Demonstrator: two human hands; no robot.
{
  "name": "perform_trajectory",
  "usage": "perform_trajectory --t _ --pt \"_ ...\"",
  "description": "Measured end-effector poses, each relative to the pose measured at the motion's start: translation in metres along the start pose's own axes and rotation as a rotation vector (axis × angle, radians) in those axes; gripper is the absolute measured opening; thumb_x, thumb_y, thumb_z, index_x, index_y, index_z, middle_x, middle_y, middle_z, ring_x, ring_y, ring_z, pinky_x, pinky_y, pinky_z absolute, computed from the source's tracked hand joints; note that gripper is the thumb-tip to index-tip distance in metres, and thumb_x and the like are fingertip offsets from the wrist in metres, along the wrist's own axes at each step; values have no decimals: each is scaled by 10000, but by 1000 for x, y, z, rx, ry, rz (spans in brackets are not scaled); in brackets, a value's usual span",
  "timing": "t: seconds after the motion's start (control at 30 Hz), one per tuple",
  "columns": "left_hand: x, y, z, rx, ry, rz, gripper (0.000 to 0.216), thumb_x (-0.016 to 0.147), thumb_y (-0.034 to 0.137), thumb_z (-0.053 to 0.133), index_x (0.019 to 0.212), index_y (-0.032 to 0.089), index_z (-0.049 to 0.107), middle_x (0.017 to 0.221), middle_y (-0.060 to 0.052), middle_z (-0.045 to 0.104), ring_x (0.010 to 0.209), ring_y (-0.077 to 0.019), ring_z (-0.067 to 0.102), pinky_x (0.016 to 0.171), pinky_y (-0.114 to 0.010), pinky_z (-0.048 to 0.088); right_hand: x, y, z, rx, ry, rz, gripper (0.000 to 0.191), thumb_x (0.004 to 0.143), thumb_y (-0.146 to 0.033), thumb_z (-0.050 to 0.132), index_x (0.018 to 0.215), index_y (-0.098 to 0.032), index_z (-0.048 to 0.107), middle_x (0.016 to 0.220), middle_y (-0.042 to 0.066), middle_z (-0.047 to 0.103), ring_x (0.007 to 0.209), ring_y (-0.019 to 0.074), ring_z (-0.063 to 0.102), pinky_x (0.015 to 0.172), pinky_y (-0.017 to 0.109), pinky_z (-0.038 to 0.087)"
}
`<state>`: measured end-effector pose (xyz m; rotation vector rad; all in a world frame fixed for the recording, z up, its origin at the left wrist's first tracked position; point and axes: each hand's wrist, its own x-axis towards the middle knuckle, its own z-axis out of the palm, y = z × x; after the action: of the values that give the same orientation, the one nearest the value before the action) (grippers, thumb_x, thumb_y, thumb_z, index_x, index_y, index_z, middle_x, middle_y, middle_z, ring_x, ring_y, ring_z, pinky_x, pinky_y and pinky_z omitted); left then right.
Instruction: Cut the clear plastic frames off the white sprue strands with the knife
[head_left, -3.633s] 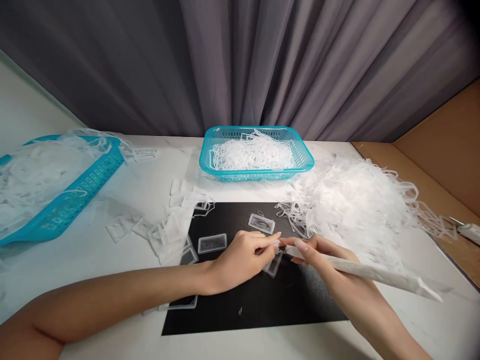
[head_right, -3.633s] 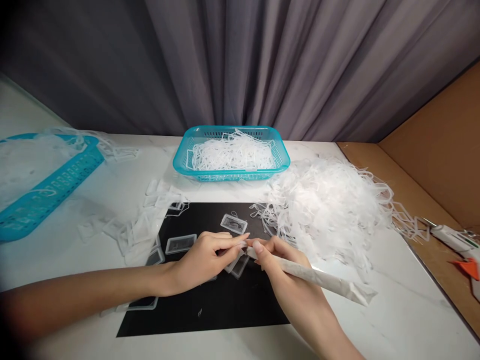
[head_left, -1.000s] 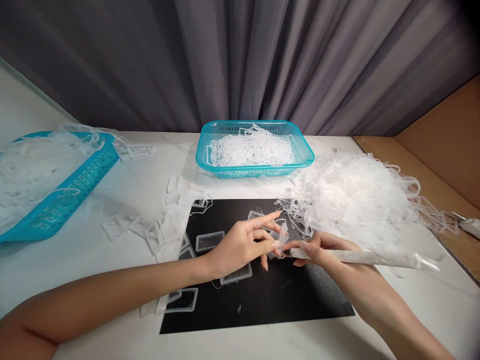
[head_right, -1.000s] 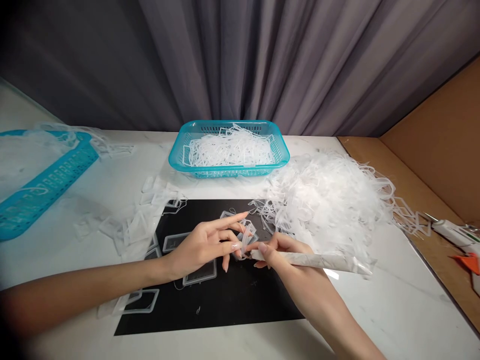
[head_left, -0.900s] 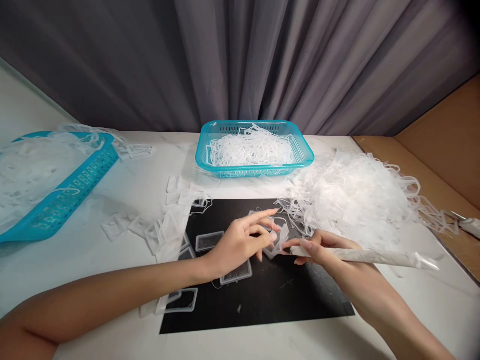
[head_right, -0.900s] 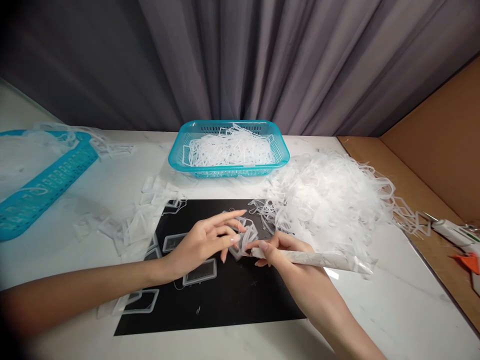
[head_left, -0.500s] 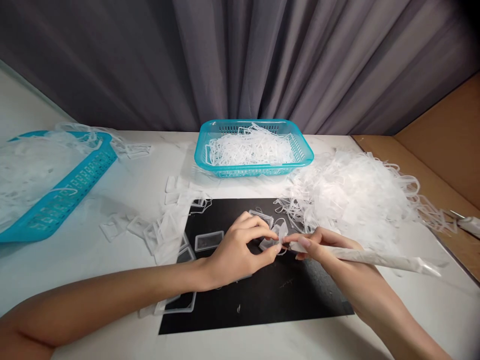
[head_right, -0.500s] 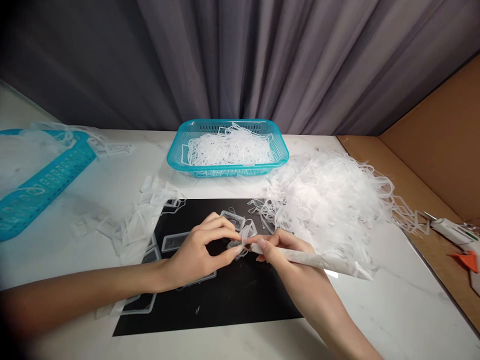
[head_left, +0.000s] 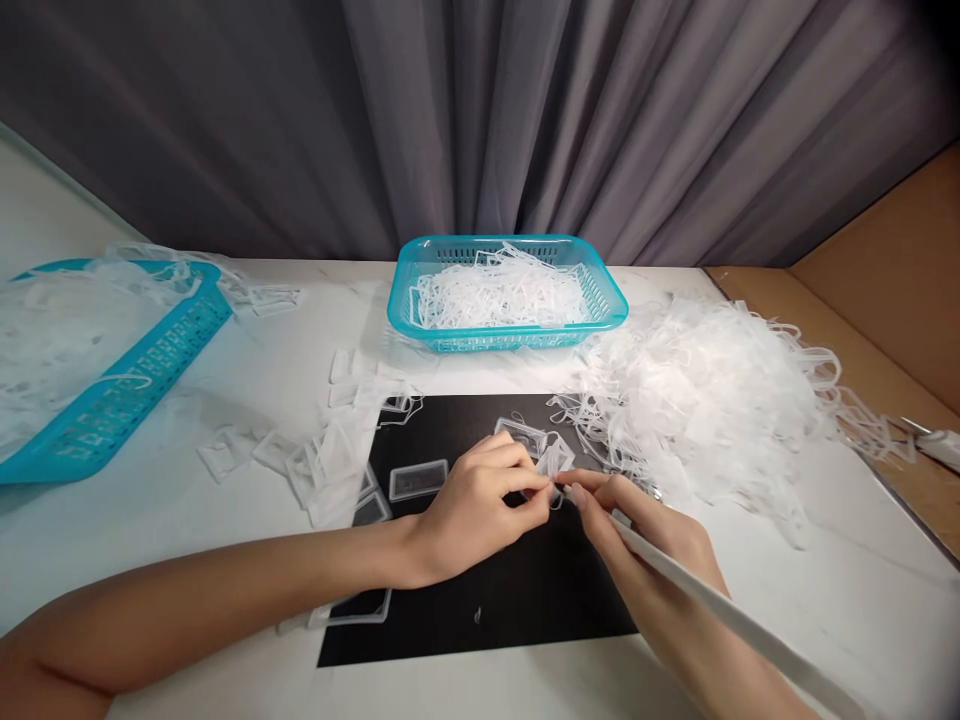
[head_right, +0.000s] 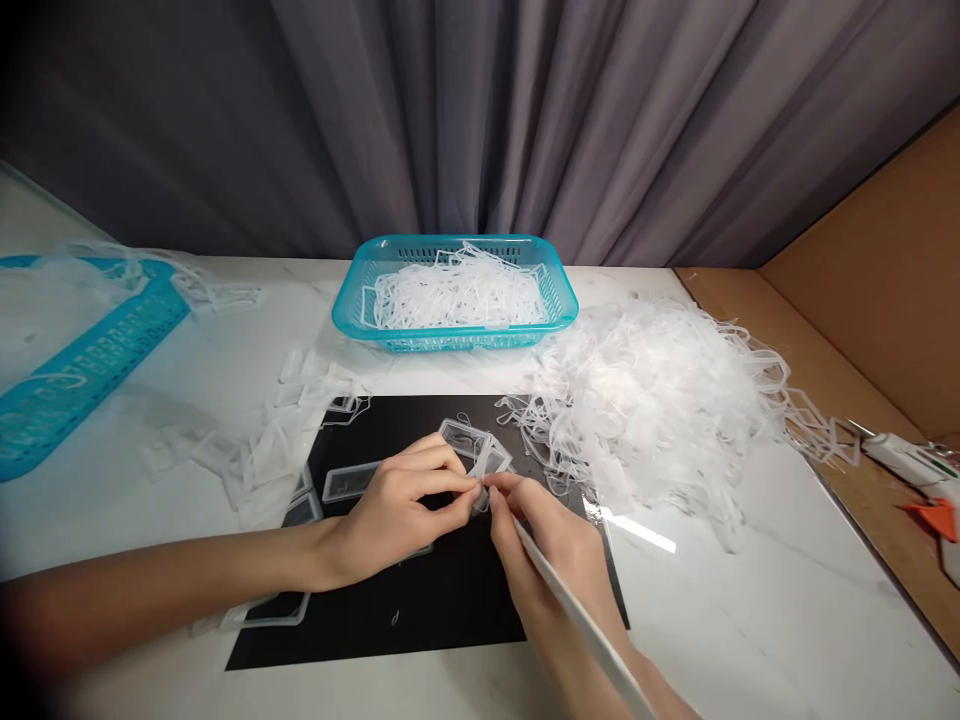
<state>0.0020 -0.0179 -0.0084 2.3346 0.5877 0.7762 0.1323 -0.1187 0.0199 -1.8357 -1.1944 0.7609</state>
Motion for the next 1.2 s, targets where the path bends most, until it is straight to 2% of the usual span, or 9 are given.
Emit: perform_trajectory --t 0.2,0.33,0.5,0.57,0.63,0.73,0.9,1.1,1.2 --pt "0 0 1 0 -4 0 251 791 98 547 560 146 632 555 -1 511 607 -121 431 588 -247 387 -2 -1 6 -83 67 -54 245 880 -332 451 692 -217 560 990 44 701 693 158 636 620 257 466" --pt "0 2 0 -50 -2 -16 243 789 99 544 578 152 653 552 -3 530 598 -122 432 584 -251 383 2 1 0 -72 56 30 250 873 -395 451 741 -222 573 978 50 694 710 175 625 600 265 460" --pt "6 3 -7 -228 -59 -223 200 766 120 581 581 141 654 572 1 531 596 -114 453 592 -250 374 9 2 -11 -38 -26 148 283 851 -447 473 715 -219 569 830 50 695 629 181 596 513 273 429" --pt "10 3 -11 -342 -118 -371 181 769 161 593 597 142 642 614 1 550 607 -114 462 579 -248 360 12 3 -17 31 -67 175 307 829 -454 510 638 -215 540 909 56 698 738 208 622 575 288 449" --pt "13 1 -15 -476 -180 -495 157 791 217 587 666 146 651 674 -4 578 649 -122 487 603 -250 367 15 4 -22 151 -120 228 340 801 -473 552 590 -210 509 1005 52 689 870 234 627 720 326 465" --pt "16 -2 -17 -619 -211 -530 149 815 274 579 780 165 673 813 -15 586 760 -134 514 697 -257 389 18 3 -31 411 -214 340 353 776 -495 592 597 -203 506 1057 52 681 913 241 637 872 391 431" --pt "15 -3 -16 -705 -249 -474 143 816 289 589 806 181 683 1041 -32 514 948 -158 515 788 -256 404 20 -4 -37 803 -263 375 327 781 -399 638 583 -190 485 1119 69 663 923 237 652 801 351 488" --pt "17 2 -16 -907 -306 -549 160 879 265 520 837 165 638 845 -11 609 880 -145 580 859 -285 403 23 -2 -37 913 -284 390 307 858 -350 525 595 -199 472 1169 101 645 1025 263 627 727 339 523" --pt "17 2 -16 -1056 -307 -580 236 918 306 452 941 155 632 862 -39 641 863 -163 624 883 -321 412 24 -1 -37 850 -231 360 262 867 -372 487 677 -198 538 1161 115 645 1018 273 629 717 356 526"
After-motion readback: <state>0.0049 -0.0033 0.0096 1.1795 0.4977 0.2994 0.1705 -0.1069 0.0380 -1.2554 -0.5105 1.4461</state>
